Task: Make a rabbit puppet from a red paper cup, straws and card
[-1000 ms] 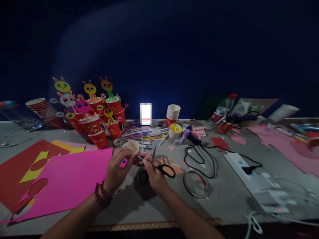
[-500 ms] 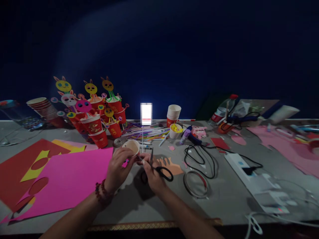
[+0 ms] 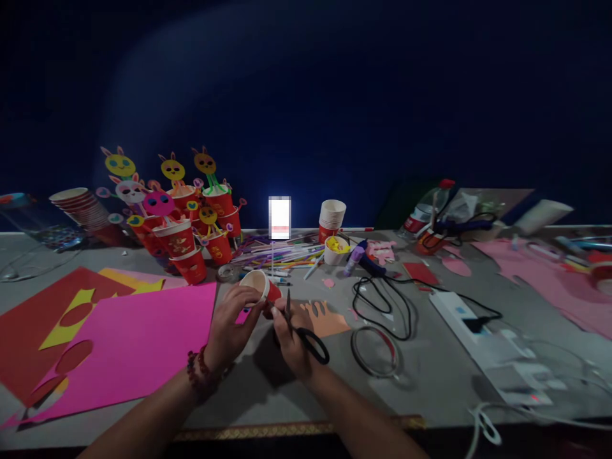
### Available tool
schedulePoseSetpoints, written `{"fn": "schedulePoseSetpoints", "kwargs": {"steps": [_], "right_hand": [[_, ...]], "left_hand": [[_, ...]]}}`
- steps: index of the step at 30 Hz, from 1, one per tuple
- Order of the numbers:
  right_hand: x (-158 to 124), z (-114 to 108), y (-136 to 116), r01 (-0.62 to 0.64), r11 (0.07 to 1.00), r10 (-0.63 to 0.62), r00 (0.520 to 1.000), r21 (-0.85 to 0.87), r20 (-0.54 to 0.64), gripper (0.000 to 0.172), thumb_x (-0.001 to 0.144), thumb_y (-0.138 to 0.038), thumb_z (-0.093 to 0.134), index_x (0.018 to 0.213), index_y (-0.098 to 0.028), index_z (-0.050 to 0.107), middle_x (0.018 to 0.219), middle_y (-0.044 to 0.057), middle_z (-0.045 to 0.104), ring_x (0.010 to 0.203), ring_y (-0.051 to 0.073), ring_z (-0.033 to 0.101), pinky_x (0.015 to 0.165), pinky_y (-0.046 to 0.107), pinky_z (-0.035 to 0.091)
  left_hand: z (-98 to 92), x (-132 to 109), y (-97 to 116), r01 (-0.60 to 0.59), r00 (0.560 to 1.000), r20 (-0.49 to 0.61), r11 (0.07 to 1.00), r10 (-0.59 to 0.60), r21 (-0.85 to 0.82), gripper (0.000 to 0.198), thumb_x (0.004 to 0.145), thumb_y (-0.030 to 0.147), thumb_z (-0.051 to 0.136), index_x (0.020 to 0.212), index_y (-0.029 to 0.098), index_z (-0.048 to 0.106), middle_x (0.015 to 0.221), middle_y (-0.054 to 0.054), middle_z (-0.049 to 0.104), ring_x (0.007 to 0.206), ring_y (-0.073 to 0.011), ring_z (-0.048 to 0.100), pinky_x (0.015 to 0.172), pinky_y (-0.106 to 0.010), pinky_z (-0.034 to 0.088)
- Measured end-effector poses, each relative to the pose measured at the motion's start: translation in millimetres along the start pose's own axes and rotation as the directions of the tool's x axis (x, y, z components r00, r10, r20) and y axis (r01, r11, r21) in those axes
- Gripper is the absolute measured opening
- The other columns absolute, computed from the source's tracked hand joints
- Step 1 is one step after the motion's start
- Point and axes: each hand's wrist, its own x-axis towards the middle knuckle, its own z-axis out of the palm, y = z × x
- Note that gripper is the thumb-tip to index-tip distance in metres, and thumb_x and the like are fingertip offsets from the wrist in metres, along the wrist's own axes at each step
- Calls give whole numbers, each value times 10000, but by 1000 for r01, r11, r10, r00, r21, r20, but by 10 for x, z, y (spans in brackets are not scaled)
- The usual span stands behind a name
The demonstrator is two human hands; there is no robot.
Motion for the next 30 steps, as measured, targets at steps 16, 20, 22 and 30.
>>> {"fn": "schedulePoseSetpoints", "kwargs": {"steps": [16, 20, 22, 30], "right_hand": [[12, -37, -2, 100, 993, -102, 995, -64, -23, 180, 955, -275, 423, 920, -230, 594, 864, 42, 662, 824, 207, 624, 766, 323, 469], [50, -15, 8, -64, 993, 69, 997, 94, -47, 249, 973, -295, 410, 783, -226, 556, 712, -3, 624, 694, 172, 615, 678, 275, 480], [59, -21, 15, -78, 993, 82, 996, 91, -39, 280, 979, -301, 394, 752, -223, 536, 686, -7, 606, 667, 167, 605, 651, 269, 474], [44, -59, -22, 162, 961, -157, 987, -223, 37, 207, 938, -284, 425, 809, -231, 578, 772, 34, 627, 747, 212, 592, 691, 318, 426]], "left_hand": [[16, -3, 16, 40, 999, 26, 997, -38, -71, 87, 879, 140, 592, 914, 213, 625, 858, -45, 655, 852, -194, 593, 788, -354, 477], [77, -32, -13, 14, 1000, 24, 982, -10, -187, 90, 880, 129, 593, 907, 206, 630, 882, -52, 673, 862, -185, 609, 770, -325, 486], [92, -45, -27, 32, 999, 39, 970, -23, -241, 85, 891, 147, 576, 911, 201, 638, 938, -69, 668, 907, -190, 611, 793, -329, 493], [118, -40, 27, 350, 933, 105, 804, -343, -481, 170, 898, 315, 587, 798, 178, 603, 861, -41, 643, 827, -165, 611, 751, -279, 504]]}}
